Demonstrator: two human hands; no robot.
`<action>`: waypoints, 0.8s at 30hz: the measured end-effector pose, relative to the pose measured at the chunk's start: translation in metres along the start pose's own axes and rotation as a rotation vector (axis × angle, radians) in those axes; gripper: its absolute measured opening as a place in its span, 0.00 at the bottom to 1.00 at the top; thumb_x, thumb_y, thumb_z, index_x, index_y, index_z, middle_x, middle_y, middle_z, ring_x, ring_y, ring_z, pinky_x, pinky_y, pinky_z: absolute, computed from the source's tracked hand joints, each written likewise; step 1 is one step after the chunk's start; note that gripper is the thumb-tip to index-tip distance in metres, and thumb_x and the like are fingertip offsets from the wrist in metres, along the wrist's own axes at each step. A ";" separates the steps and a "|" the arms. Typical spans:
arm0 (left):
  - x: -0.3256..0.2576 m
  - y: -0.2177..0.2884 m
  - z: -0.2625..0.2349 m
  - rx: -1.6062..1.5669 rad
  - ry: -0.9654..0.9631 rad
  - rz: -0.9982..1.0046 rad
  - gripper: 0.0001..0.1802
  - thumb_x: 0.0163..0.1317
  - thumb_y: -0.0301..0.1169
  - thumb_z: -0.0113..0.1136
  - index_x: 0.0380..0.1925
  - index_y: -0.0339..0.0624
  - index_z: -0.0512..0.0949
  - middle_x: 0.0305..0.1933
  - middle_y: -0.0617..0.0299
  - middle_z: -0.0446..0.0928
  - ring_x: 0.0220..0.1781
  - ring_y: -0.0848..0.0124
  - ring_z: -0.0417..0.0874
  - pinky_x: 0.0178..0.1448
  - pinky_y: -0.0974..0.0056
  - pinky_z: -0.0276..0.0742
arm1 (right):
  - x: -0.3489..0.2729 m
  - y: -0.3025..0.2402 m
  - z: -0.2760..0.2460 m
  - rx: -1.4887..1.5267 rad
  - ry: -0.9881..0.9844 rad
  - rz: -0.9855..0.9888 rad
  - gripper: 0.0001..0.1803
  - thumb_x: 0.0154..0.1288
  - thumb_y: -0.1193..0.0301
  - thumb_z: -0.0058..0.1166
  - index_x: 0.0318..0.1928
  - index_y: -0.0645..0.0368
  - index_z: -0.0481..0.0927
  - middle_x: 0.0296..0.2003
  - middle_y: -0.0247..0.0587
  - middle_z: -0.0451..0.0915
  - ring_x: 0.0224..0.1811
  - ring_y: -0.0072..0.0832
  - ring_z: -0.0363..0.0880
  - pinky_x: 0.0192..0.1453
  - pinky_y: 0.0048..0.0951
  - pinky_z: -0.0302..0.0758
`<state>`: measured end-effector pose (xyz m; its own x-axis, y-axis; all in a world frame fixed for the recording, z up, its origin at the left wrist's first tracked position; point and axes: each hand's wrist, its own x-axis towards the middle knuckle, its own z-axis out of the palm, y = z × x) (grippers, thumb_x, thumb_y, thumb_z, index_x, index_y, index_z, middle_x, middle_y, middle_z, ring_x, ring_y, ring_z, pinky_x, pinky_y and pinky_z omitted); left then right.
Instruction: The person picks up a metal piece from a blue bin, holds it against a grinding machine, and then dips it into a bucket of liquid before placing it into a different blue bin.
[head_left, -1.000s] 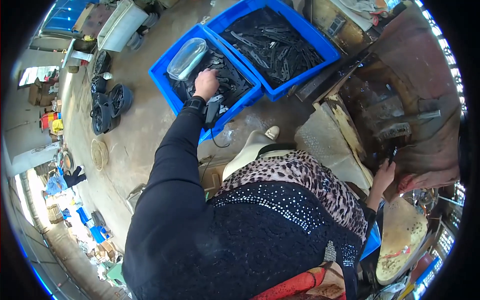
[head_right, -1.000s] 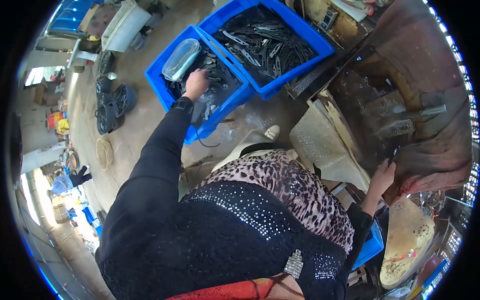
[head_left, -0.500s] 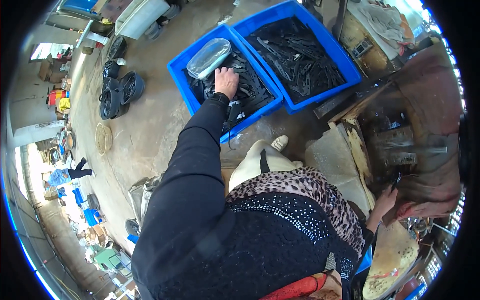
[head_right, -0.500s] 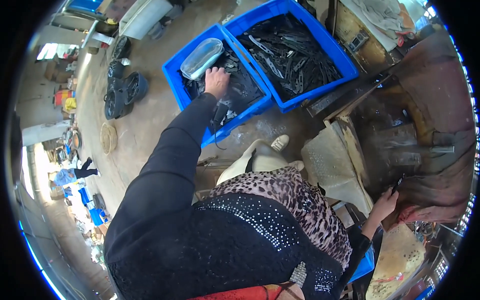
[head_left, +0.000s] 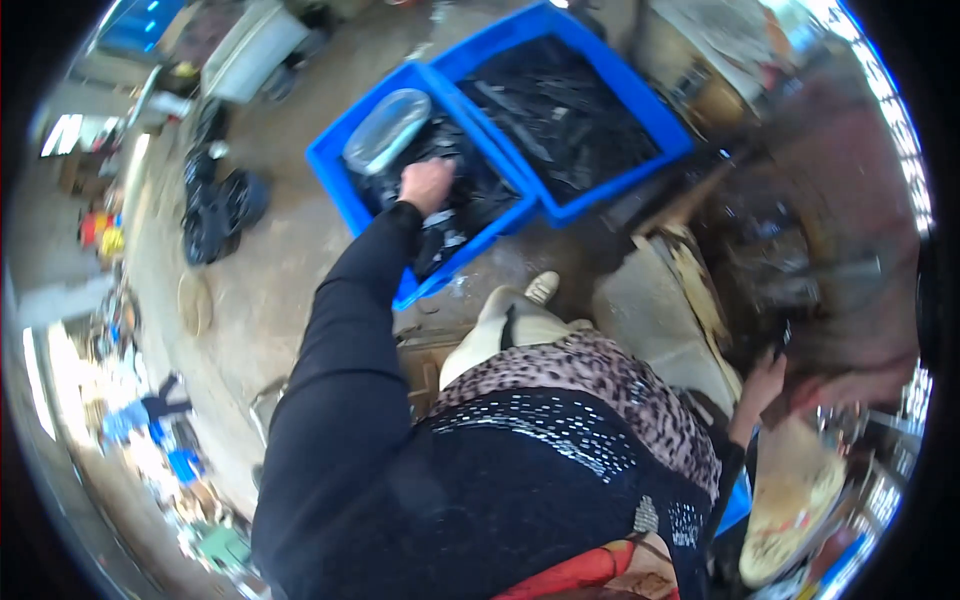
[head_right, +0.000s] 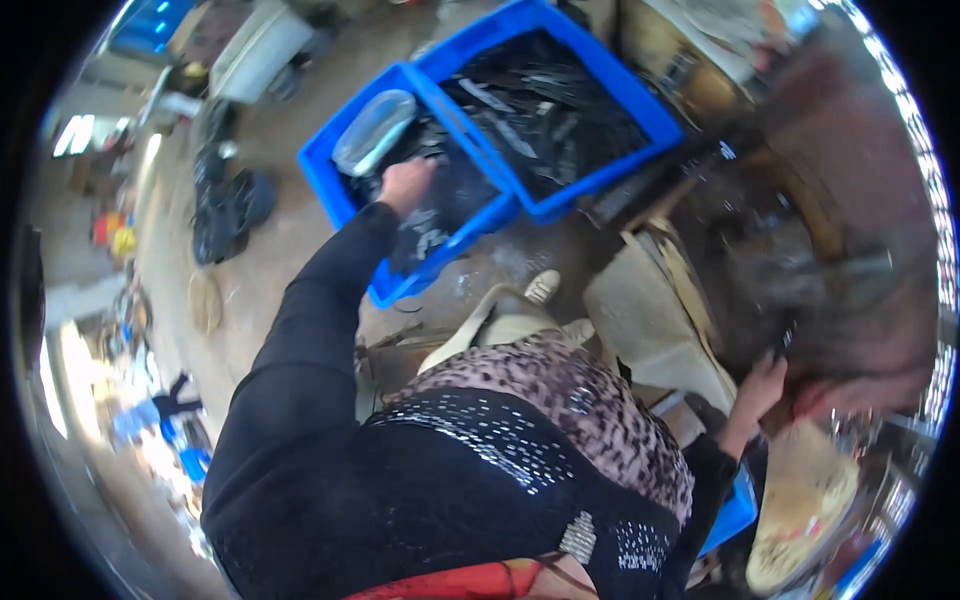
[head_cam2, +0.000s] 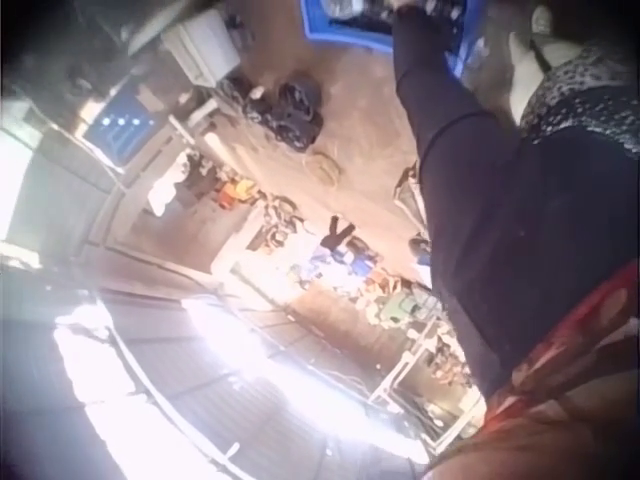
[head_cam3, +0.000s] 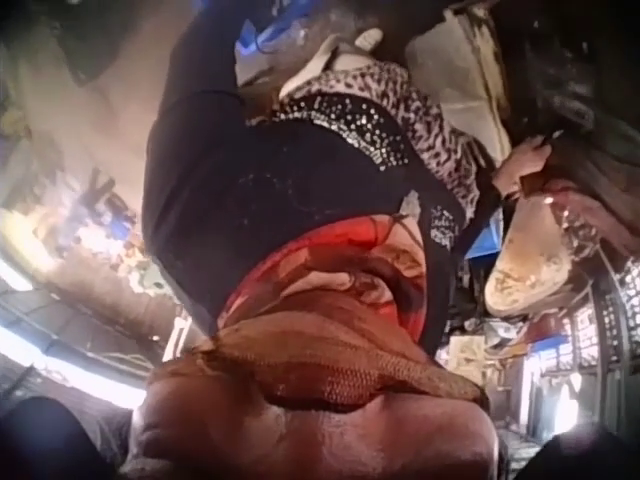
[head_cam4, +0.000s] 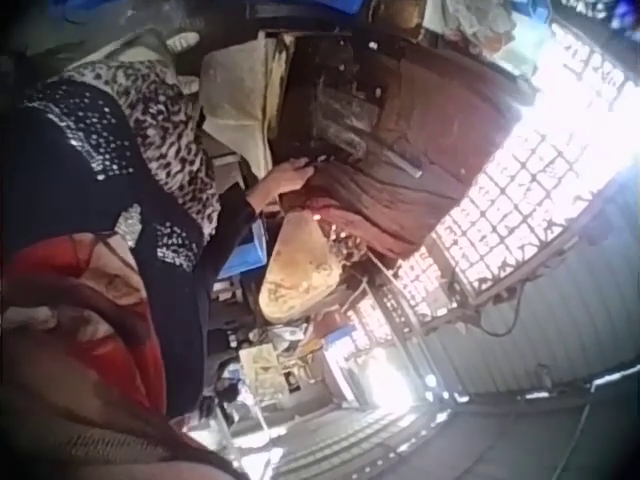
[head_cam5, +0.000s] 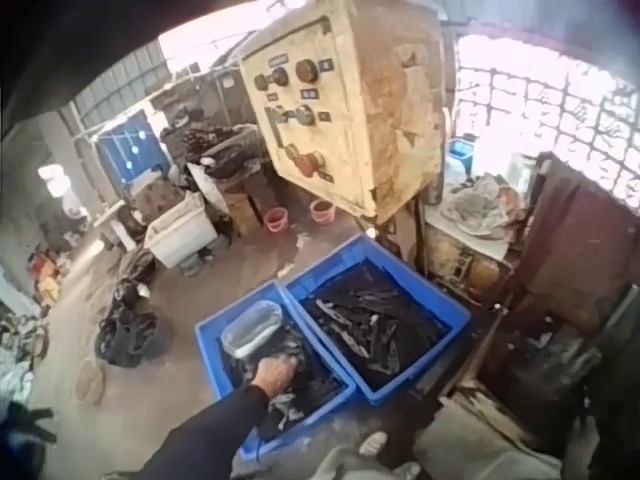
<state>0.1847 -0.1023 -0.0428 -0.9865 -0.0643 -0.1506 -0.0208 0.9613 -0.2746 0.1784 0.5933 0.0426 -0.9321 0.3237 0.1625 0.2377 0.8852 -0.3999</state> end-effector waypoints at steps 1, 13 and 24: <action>0.005 0.009 -0.009 -0.029 -0.019 0.022 0.03 0.61 0.32 0.55 0.34 0.48 0.77 0.30 0.58 0.80 0.31 0.60 0.86 0.26 0.55 0.80 | 0.001 0.017 0.001 -0.086 0.016 -0.029 0.17 0.72 0.61 0.49 0.48 0.63 0.79 0.34 0.61 0.81 0.35 0.50 0.81 0.41 0.46 0.76; -0.036 -0.005 -0.044 -1.767 -0.378 -0.607 0.07 0.70 0.35 0.55 0.37 0.43 0.75 0.30 0.61 0.78 0.27 0.74 0.79 0.32 0.70 0.78 | 0.002 -0.013 -0.035 0.948 -0.432 0.478 0.07 0.69 0.68 0.56 0.43 0.58 0.76 0.26 0.33 0.79 0.20 0.17 0.73 0.23 0.21 0.71; 0.022 0.156 -0.210 -2.149 -0.264 0.128 0.18 0.69 0.25 0.52 0.58 0.39 0.69 0.50 0.50 0.82 0.38 0.70 0.85 0.39 0.65 0.84 | 0.006 -0.028 -0.028 0.989 -0.546 0.385 0.09 0.68 0.68 0.56 0.45 0.57 0.77 0.26 0.31 0.78 0.20 0.15 0.71 0.25 0.20 0.69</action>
<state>0.1261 0.1022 0.1102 -0.9617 0.1630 -0.2203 -0.2616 -0.3057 0.9155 0.1741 0.5800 0.0796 -0.8954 0.1145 -0.4302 0.4371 0.0423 -0.8984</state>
